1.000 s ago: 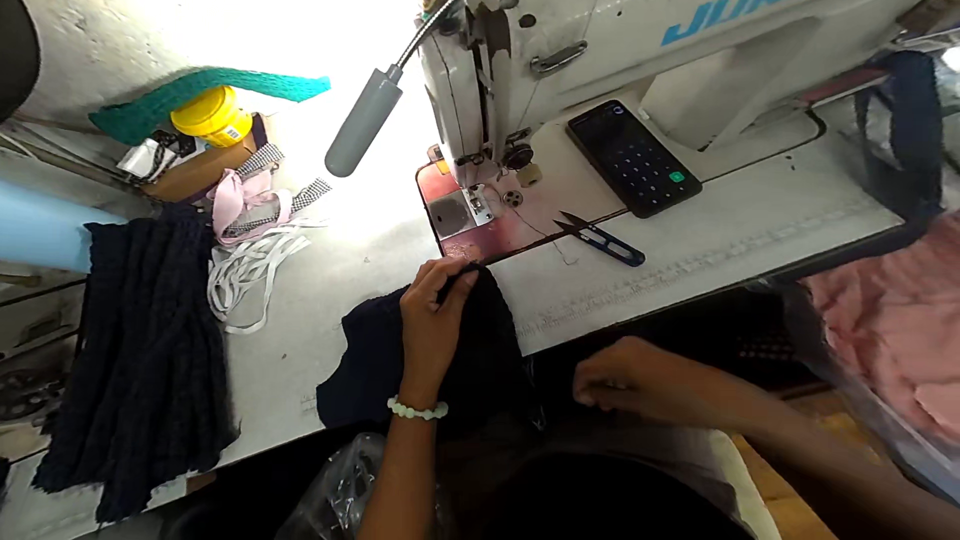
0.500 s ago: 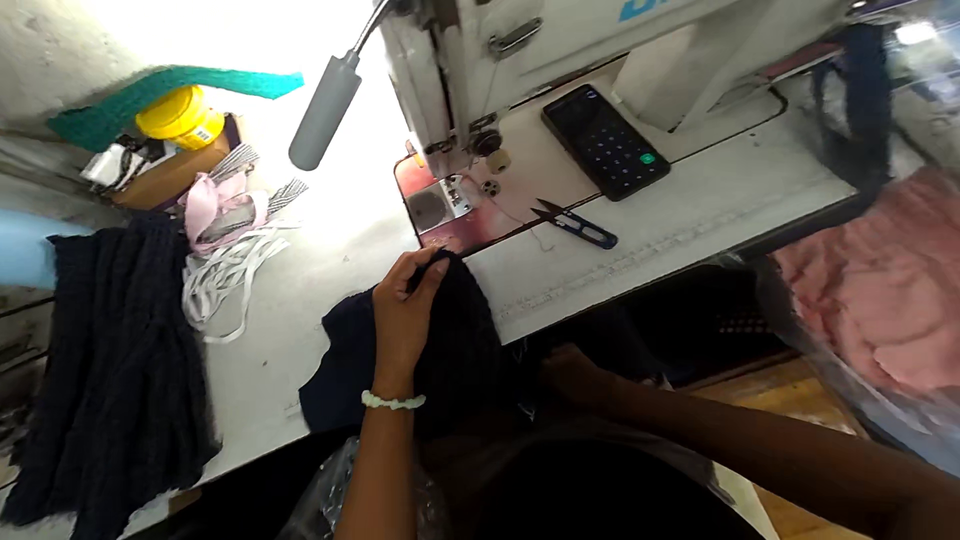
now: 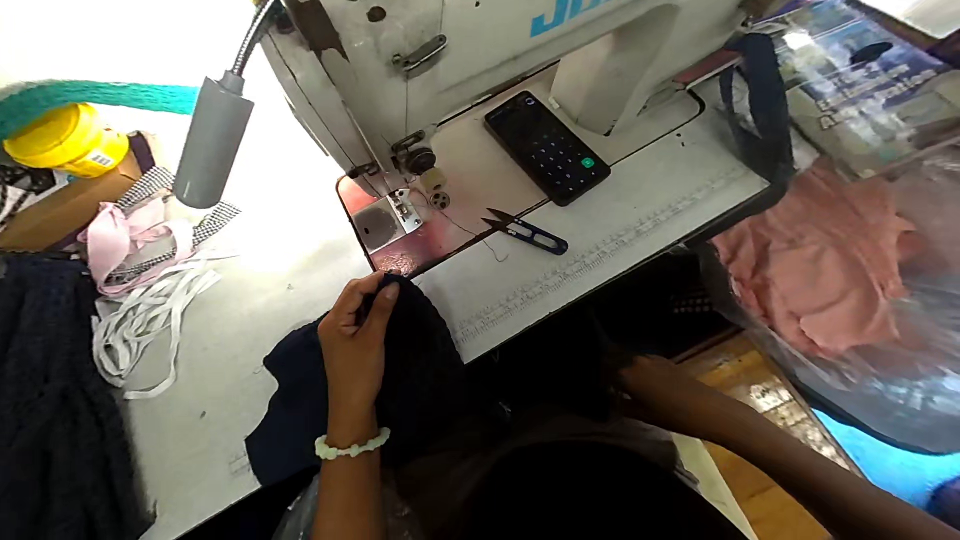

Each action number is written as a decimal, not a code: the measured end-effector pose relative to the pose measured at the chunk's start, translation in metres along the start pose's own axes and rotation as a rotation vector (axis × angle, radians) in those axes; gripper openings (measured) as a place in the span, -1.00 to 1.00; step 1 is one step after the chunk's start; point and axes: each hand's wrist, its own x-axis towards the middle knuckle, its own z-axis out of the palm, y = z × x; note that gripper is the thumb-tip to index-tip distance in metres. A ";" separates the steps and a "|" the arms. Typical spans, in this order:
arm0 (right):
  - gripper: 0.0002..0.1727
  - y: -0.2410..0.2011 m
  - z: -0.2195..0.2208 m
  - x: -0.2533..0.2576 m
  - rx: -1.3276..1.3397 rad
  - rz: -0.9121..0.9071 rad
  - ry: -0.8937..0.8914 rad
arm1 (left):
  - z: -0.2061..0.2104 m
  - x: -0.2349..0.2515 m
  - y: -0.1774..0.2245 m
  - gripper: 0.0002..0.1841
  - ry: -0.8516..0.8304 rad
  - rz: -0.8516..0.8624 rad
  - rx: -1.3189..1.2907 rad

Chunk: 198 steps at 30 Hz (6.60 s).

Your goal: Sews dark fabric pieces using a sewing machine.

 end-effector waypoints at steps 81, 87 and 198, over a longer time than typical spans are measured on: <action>-0.78 -0.163 -0.059 0.076 1.157 -0.863 0.627 | -0.008 -0.032 0.104 -0.89 0.019 0.130 0.014; -0.78 -0.158 -0.056 0.076 1.182 -0.863 0.590 | -0.012 -0.029 0.100 -0.45 -0.104 -0.001 0.063; -0.74 -0.172 -0.036 0.083 0.842 -0.463 0.618 | -0.041 -0.030 0.085 -0.87 -0.063 -0.126 0.109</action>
